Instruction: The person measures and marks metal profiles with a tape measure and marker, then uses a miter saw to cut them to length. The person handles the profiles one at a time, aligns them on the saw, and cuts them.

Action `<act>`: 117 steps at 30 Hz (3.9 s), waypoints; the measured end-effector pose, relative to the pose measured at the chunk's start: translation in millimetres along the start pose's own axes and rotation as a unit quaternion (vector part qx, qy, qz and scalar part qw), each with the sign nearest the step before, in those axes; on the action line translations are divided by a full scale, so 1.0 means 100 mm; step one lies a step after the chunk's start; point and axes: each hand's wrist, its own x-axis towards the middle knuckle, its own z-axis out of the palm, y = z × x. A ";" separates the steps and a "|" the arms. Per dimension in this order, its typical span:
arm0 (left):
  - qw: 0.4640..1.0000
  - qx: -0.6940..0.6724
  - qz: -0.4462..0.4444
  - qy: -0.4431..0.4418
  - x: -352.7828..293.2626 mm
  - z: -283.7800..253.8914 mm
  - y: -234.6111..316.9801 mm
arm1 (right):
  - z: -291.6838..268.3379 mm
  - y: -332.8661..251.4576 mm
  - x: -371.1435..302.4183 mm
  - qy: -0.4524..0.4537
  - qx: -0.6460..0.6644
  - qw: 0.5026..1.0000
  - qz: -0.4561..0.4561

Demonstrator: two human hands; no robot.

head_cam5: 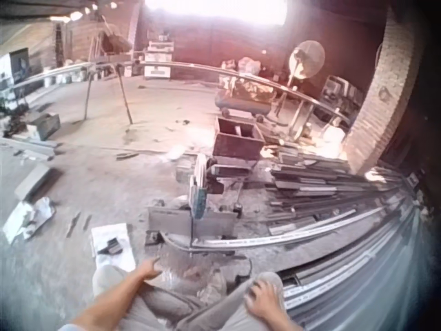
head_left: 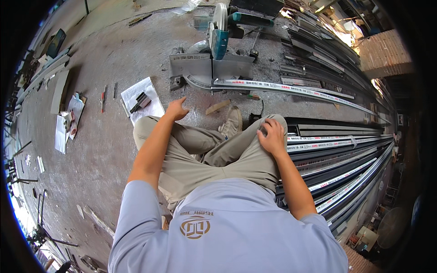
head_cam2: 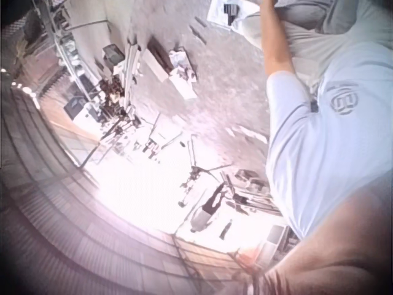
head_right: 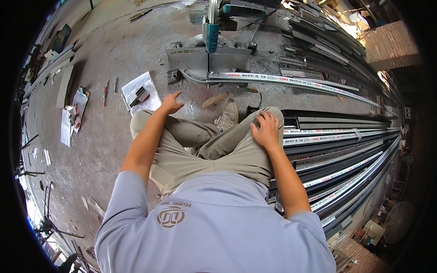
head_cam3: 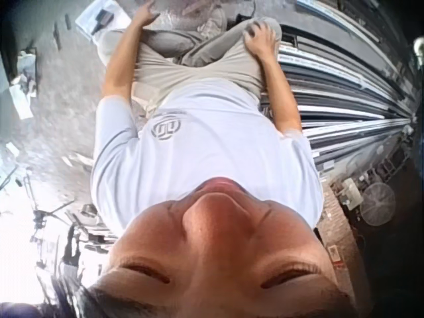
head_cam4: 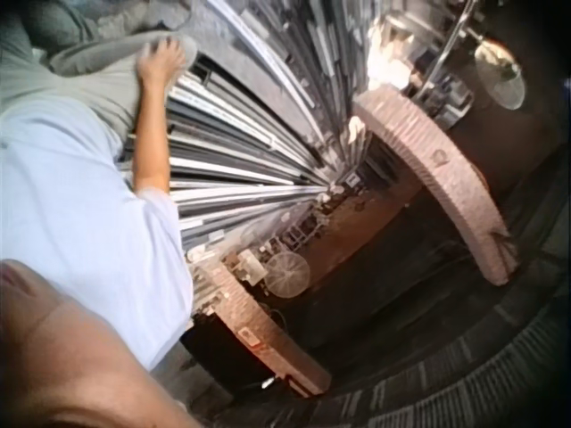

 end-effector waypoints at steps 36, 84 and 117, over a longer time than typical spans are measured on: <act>0.918 0.279 0.234 0.155 2.11 -2.32 3.74 | 1.34 1.60 2.56 0.013 0.002 1.000 -0.021; 0.949 0.190 0.249 0.039 2.59 -2.55 3.27 | 1.84 1.30 3.43 0.012 -0.013 1.000 0.001; 0.945 0.235 0.188 0.133 1.36 -1.69 3.78 | 1.74 1.31 3.47 -0.070 0.053 0.994 0.058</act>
